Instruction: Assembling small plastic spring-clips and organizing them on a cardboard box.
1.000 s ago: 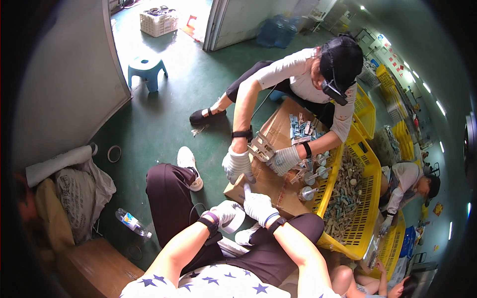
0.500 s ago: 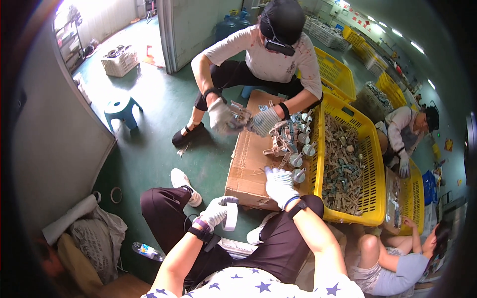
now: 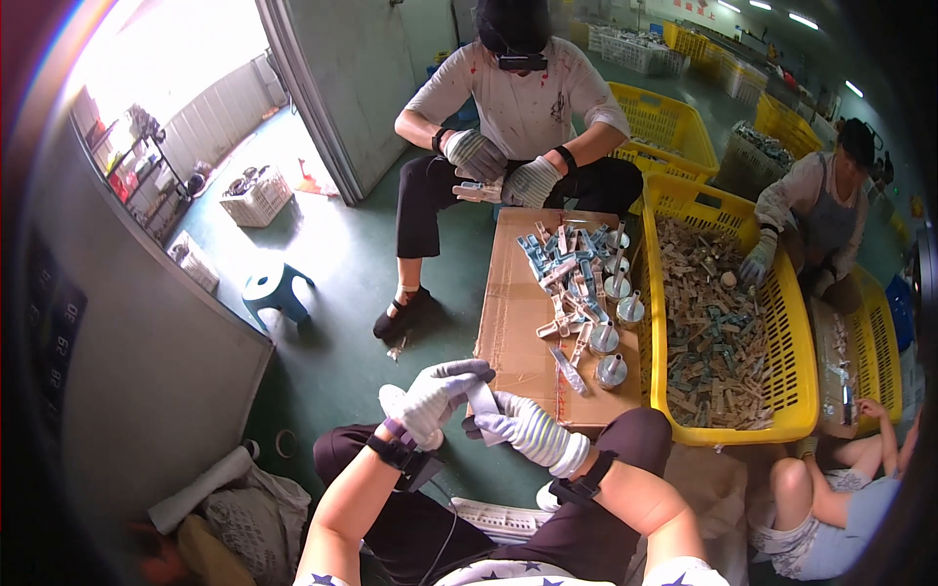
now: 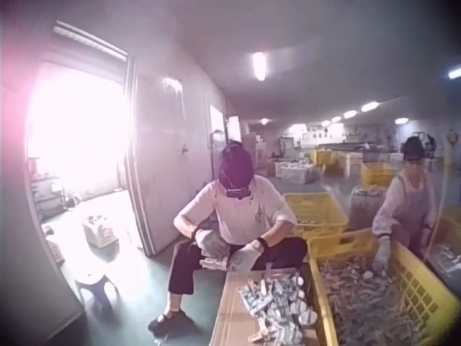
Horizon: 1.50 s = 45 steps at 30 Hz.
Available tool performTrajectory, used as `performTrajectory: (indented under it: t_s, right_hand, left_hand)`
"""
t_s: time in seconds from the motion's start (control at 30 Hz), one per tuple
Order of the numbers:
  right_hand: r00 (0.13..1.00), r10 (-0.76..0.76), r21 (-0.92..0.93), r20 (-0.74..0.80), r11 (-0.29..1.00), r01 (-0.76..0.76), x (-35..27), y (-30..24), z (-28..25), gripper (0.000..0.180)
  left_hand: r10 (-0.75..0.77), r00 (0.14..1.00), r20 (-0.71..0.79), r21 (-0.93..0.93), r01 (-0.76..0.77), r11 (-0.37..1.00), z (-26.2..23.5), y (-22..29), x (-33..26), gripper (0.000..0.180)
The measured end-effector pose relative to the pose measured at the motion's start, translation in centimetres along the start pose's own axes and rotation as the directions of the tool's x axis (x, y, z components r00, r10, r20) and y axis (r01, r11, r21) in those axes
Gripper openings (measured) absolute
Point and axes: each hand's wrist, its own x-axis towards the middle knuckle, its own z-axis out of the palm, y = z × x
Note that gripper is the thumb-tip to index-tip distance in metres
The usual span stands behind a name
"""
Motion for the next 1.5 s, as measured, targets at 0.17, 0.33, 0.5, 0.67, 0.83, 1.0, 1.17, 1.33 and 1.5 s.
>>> performTrajectory:
  t_s: [0.17, 0.33, 0.5, 0.67, 0.83, 1.0, 1.17, 1.33, 1.5]
  right_hand:
    - [0.975, -0.210, -0.091, -0.069, 0.975, 0.203, 3.7, -1.6, -0.3, 0.031]
    - [0.926, -0.341, -0.054, -0.165, 0.940, 0.337, 5.2, -1.4, -3.1, 0.030]
    - [0.888, -0.355, -0.032, -0.292, 0.932, 0.362, 4.8, -2.9, -6.3, 0.029]
    - [0.978, -0.206, 0.050, -0.014, 0.977, 0.206, 0.0, -3.2, -1.1, 0.040]
    - [0.958, -0.277, 0.065, -0.069, 0.957, 0.282, 1.0, -1.8, -2.9, 0.065]
    - [0.947, -0.289, 0.075, -0.143, 0.950, 0.302, 1.5, -2.3, -4.2, 0.086]
    - [0.944, -0.297, -0.098, -0.144, 0.954, 0.285, 1.3, -4.4, -5.6, 0.087]
    - [0.926, -0.314, -0.117, -0.210, 0.948, 0.295, 1.4, -4.9, -5.9, 0.087]
    - [0.907, -0.362, -0.062, -0.217, 0.932, 0.357, 2.1, -4.1, -6.3, 0.090]
  left_hand:
    - [0.123, 0.992, 0.017, 0.068, -0.124, 0.990, -2.6, 2.6, 7.1, 0.032]
    - [0.136, 0.974, 0.181, 0.273, -0.183, 0.944, 0.1, 5.5, 10.7, 0.077]
    - [0.010, 0.998, -0.067, 0.386, 0.017, 0.922, 3.0, 5.2, 16.0, 0.086]
    - [0.154, 0.950, -0.271, 0.177, -0.108, 0.978, -0.9, 8.7, 25.5, 0.093]
    - [0.094, 0.916, -0.391, 0.212, -0.009, 0.977, 0.5, 10.5, 31.3, 0.075]
    - [-0.005, 0.931, -0.366, 0.312, 0.128, 0.941, -0.2, 10.6, 34.0, 0.038]
    - [-0.070, 0.902, -0.425, 0.455, 0.280, 0.846, 0.0, 10.6, 35.9, 0.065]
    - [-0.060, 0.850, -0.523, 0.550, 0.391, 0.738, -0.9, 11.0, 37.0, 0.074]
    - [-0.005, 0.836, -0.549, 0.704, 0.466, 0.536, -1.1, 10.3, 37.6, 0.066]
